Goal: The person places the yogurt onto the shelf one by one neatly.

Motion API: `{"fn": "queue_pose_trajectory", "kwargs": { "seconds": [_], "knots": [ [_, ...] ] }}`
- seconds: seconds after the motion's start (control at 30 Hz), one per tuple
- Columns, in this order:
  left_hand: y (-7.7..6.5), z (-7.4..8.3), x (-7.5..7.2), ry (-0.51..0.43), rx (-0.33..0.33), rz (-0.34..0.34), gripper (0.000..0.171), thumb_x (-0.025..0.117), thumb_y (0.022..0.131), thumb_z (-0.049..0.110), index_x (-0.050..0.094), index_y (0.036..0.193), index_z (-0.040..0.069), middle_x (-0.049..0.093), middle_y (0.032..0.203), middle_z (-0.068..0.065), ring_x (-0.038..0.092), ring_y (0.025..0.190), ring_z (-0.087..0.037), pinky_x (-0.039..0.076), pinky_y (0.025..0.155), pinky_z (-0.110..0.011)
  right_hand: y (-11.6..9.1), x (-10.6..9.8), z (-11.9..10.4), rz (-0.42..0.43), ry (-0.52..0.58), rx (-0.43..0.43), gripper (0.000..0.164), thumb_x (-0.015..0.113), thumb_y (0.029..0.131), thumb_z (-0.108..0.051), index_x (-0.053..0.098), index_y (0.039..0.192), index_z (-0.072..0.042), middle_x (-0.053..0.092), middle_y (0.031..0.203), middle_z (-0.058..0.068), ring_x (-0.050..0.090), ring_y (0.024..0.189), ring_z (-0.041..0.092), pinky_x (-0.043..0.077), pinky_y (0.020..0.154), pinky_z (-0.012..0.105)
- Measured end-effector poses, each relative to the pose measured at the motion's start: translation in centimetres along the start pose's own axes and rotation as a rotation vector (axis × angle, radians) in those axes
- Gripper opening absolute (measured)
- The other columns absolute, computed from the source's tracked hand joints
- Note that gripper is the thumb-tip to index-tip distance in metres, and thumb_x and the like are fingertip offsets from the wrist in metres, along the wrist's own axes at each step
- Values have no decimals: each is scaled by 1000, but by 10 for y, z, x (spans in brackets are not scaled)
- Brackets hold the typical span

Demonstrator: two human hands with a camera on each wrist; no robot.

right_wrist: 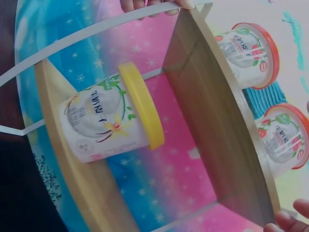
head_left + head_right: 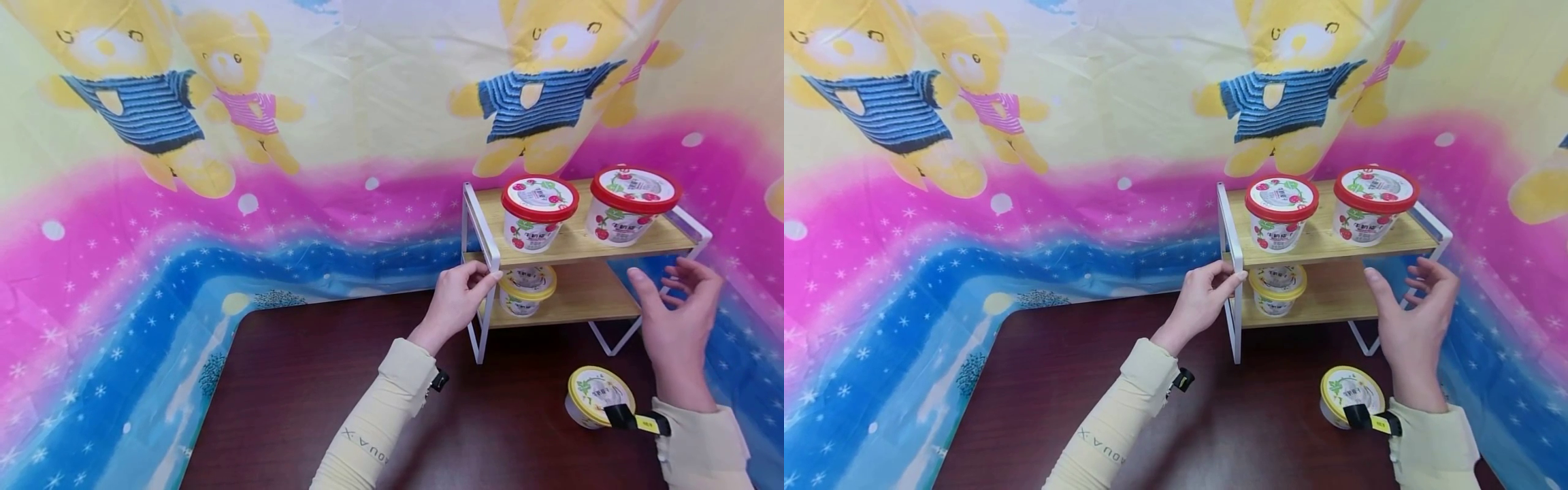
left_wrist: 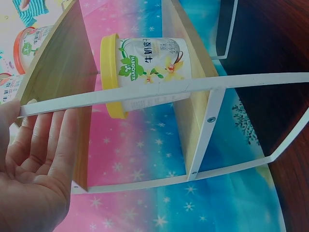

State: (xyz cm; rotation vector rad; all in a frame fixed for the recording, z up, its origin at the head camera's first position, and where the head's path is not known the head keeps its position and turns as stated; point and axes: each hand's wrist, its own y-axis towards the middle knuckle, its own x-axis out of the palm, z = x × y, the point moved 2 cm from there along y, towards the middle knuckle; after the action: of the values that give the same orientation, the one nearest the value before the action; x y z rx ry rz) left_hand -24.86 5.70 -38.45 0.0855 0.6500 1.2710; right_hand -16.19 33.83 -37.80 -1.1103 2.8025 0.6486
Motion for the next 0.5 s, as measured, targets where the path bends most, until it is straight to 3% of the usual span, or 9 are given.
{"fn": "queue_pose_trajectory", "kwargs": {
  "seconds": [0.3,0.5],
  "knots": [
    [-1,1,0,1,-4,0,23,67,101,32,73,102,10,62,77,10,55,69,-9,49,58,-22,-9,-6,15,16,-13,15,61,74,94,-28,42,145,-20,46,125,-15,46,113,1,36,97,22],
    [-1,0,0,-4,-8,-3,23,67,101,32,73,103,10,62,78,10,55,69,-9,50,58,-22,-13,-8,24,-1,-57,68,62,74,94,-31,41,145,-24,46,127,-16,44,113,-1,36,99,23]
  ]
}}
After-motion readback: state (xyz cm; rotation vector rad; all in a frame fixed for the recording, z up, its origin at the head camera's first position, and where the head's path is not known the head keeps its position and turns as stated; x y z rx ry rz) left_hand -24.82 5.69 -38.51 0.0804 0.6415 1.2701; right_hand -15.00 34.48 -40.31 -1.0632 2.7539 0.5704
